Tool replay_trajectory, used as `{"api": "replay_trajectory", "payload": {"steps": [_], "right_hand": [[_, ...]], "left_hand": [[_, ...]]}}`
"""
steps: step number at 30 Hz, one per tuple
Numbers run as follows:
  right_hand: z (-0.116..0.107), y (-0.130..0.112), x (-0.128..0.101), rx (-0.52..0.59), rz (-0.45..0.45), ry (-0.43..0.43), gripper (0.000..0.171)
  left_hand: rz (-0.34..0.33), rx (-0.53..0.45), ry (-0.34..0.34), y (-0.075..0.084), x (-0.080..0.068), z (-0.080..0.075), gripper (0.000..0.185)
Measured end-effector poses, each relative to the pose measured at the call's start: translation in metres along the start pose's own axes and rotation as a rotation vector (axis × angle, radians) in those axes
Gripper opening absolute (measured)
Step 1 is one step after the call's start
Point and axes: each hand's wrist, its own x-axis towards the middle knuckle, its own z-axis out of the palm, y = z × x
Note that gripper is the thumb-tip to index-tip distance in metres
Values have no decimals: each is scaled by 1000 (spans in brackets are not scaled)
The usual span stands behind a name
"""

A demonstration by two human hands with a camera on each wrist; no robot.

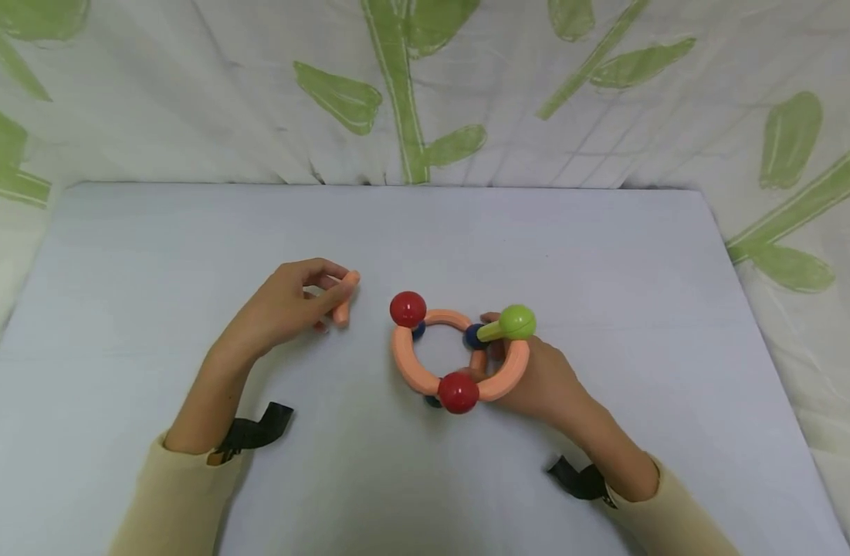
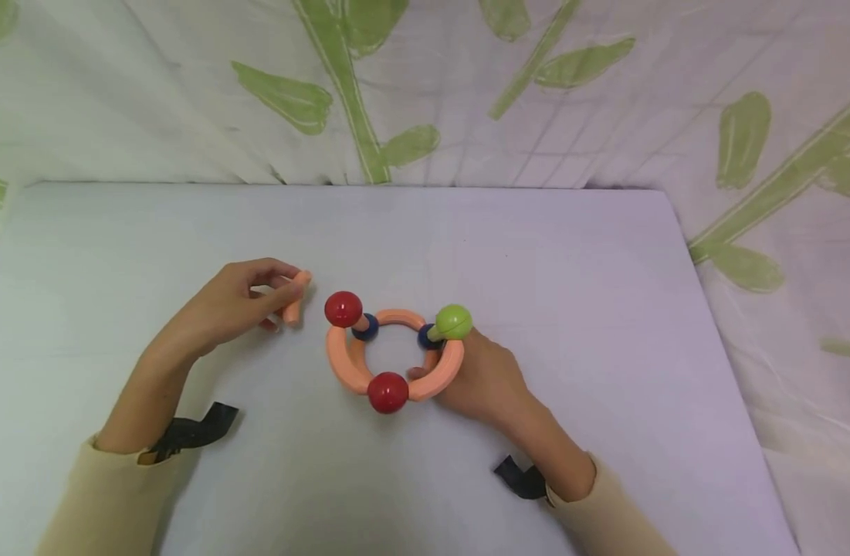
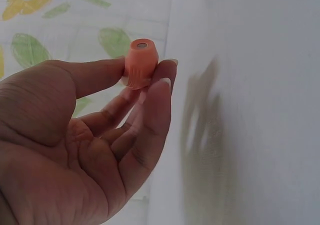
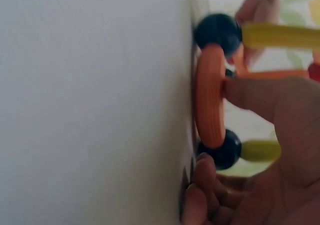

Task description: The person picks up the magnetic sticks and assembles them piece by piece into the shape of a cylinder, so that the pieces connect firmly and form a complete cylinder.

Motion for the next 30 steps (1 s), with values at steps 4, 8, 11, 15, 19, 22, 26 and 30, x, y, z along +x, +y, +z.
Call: {"api": "replay_trajectory", "payload": {"steps": [4, 8, 11, 15, 19, 22, 26, 30], "right_hand": [[6, 1, -6, -40, -19, 63, 37], [9, 1, -8, -24, -35, 93, 39], [11, 1, -6, 11, -43, 90, 48], [11, -1, -1, 49, -41, 64, 51], [7, 0, 4, 86, -49, 25, 62], [4, 3, 9, 126, -77, -4, 64], [0, 6, 16, 212, -106, -27, 61], [-4, 7, 25, 279, -50, -32, 36]], "left_hand": [[5, -26, 8, 0, 3, 1, 48], [-2, -41, 2, -1, 4, 1, 48], [-2, -65, -11, -1, 3, 2, 48], [4, -115, -41, 0, 3, 4, 47], [11, -143, -64, 2, 3, 5, 47], [15, -184, -81, 4, 3, 6, 46], [21, -248, -106, 6, 3, 6, 45], [35, -289, -121, 12, -1, 3, 47]]}}
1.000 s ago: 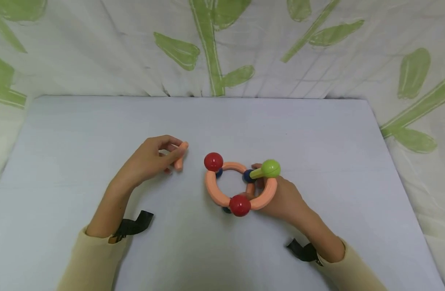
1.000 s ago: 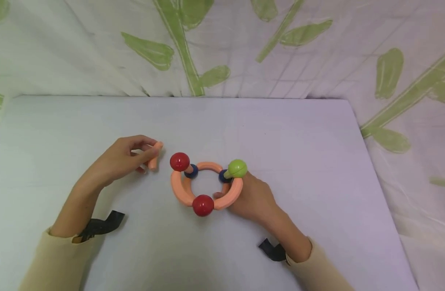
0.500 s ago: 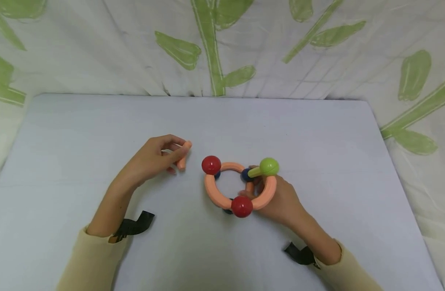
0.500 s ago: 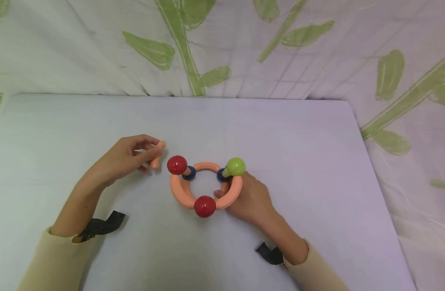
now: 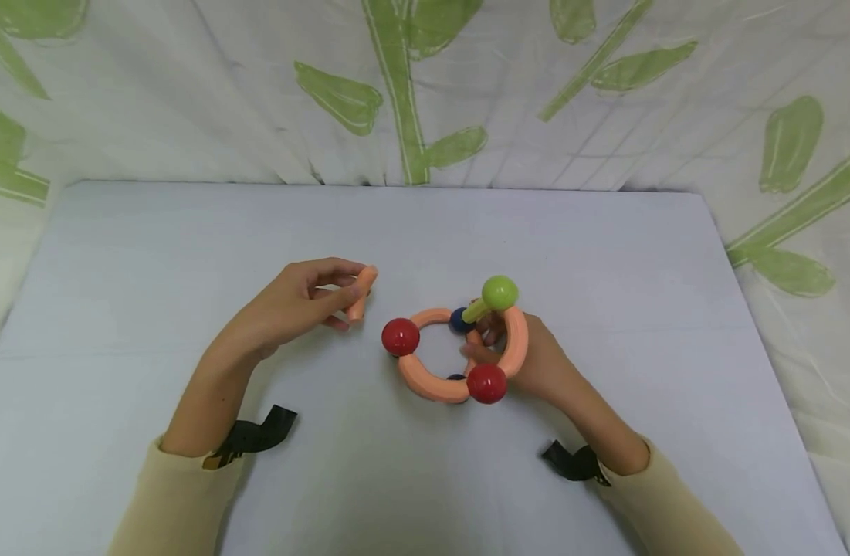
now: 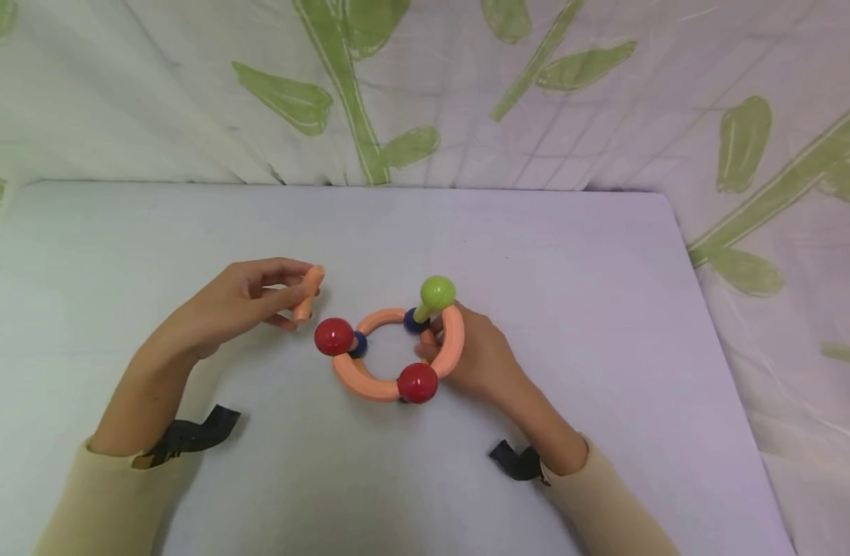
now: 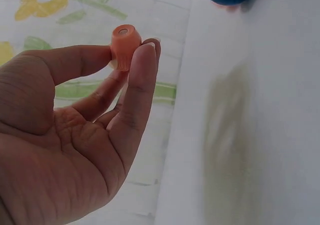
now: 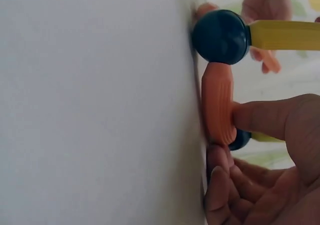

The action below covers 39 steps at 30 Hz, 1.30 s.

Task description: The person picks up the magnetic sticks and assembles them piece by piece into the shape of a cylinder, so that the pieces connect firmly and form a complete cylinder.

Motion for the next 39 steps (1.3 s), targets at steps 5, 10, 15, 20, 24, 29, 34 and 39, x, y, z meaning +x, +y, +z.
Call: {"api": "replay_trajectory", "payload": {"steps": [5, 10, 15, 20, 24, 29, 34, 39], "right_hand": [[-3, 0, 8, 35, 19, -6, 27], [-6, 0, 10, 49, -2, -15, 29], [-8, 1, 14, 28, -28, -33, 28], [-9, -2, 18, 6, -45, -46, 27], [-7, -4, 20, -5, -60, -49, 25], [-5, -6, 20, -1, -80, -55, 25], [-6, -9, 21, -1, -93, -66, 24], [-6, -11, 21, 4, -78, -74, 26]], "left_hand": [[9, -16, 4, 14, -4, 0, 43], [40, -37, -15, 24, -4, 3, 40], [57, -90, -44, 33, -3, 7, 43], [83, -119, -84, 44, -1, 14, 42], [88, -95, -83, 51, -1, 17, 42], [62, -84, -87, 54, -3, 18, 39], [67, -100, -123, 56, -5, 19, 35], [83, -112, -146, 56, -6, 21, 34]]}}
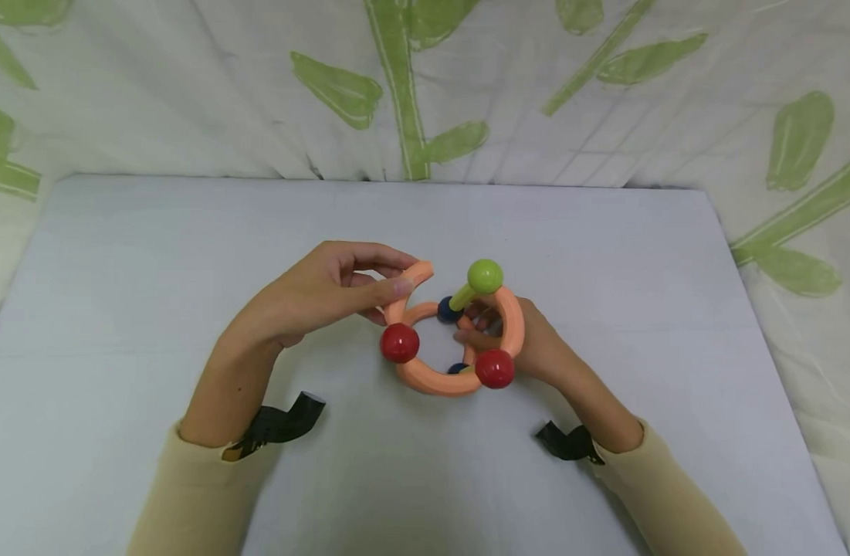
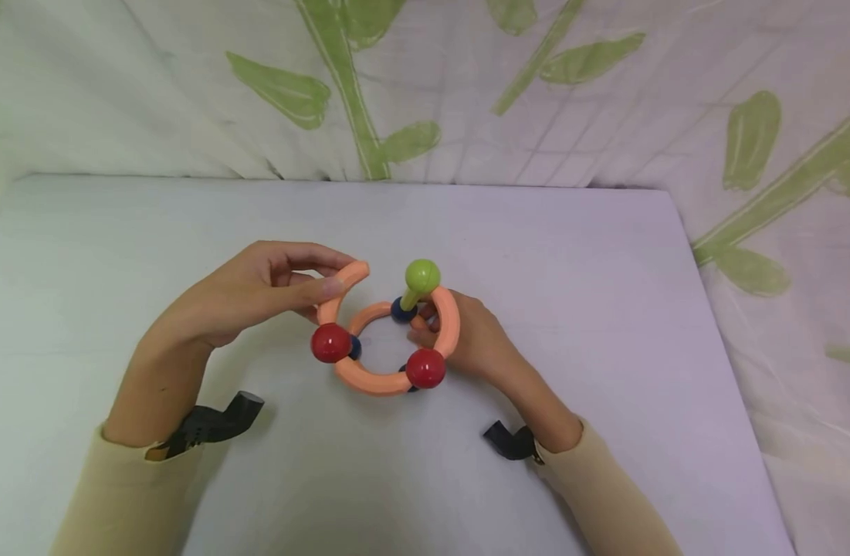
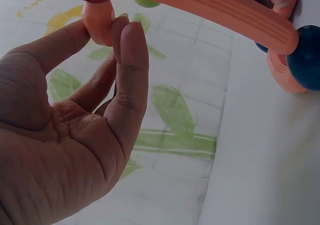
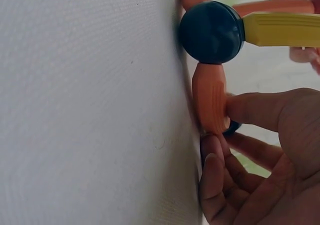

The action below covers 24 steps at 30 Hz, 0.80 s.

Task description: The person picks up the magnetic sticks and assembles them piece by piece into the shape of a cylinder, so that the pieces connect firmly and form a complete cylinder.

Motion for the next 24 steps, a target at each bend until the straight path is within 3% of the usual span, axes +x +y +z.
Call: {"api": "replay_trajectory", "payload": {"steps": [4, 11, 19, 24], "right_hand": [[0, 0, -2, -2, 2, 7, 28], [3, -7, -10, -91, -44, 49, 60], [7, -11, -13, -207, -103, 104, 45], [8, -7, -8, -112, -138, 110, 39]], "left_hand": [[-3, -1, -3, 1, 2, 3, 34], [-12, 15, 19, 3, 1, 5, 34], [-15, 22, 22, 3, -1, 5, 35], [-8, 23, 19, 2, -1, 4, 35]]}}
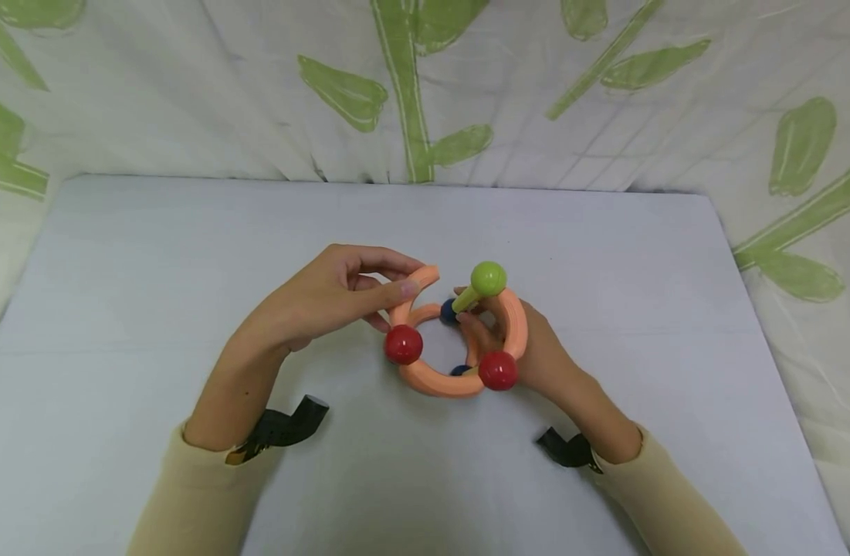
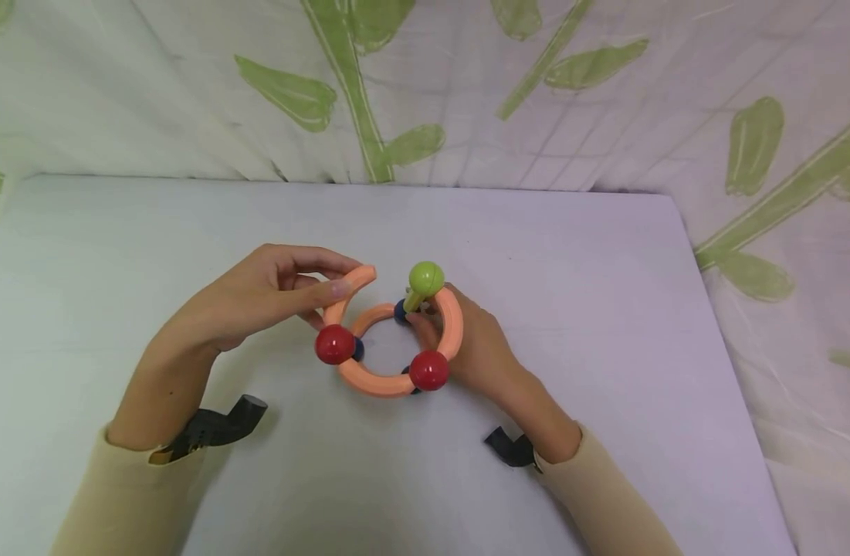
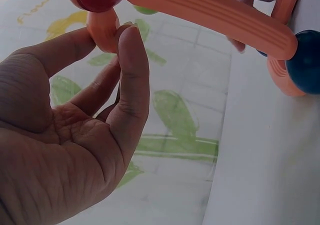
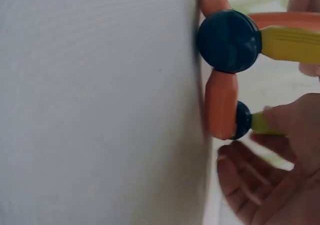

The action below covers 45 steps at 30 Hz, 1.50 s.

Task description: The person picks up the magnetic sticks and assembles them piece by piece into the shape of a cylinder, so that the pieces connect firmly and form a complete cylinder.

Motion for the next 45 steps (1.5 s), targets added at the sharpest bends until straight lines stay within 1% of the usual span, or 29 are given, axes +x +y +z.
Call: {"api": "replay_trajectory", "payload": {"steps": [4, 8, 12, 15, 18, 23, 29, 36, 41, 45], "right_hand": [[3, 4, 6, 106, -59, 24, 38], [6, 5, 9, 113, -75, 52, 36], [7, 4, 9, 88, -56, 61, 36], [7, 3, 8, 61, -51, 70, 36], [6, 1, 7, 32, -65, 73, 36], [5, -3, 7, -23, -96, 75, 36], [6, -5, 6, -42, -92, 78, 36], [7, -8, 7, -95, -68, 88, 18], [4, -6, 6, -93, -51, 49, 21], [-2, -4, 4, -81, -29, -2, 31]], "left_hand": [[14, -1, -3, -1, 0, -1, 35], [4, -7, 1, 0, -2, -1, 33], [-6, -1, 2, 1, -3, -1, 33], [1, 8, -3, 2, -3, 0, 32], [10, 16, -6, 3, -2, 1, 31], [6, 22, -3, 3, -2, 2, 30], [0, 40, 5, 4, -3, 3, 31], [-1, 56, 4, 5, -3, 5, 29], [7, 69, 3, 4, -3, 5, 29], [13, 72, -3, 5, -2, 6, 30]]}}
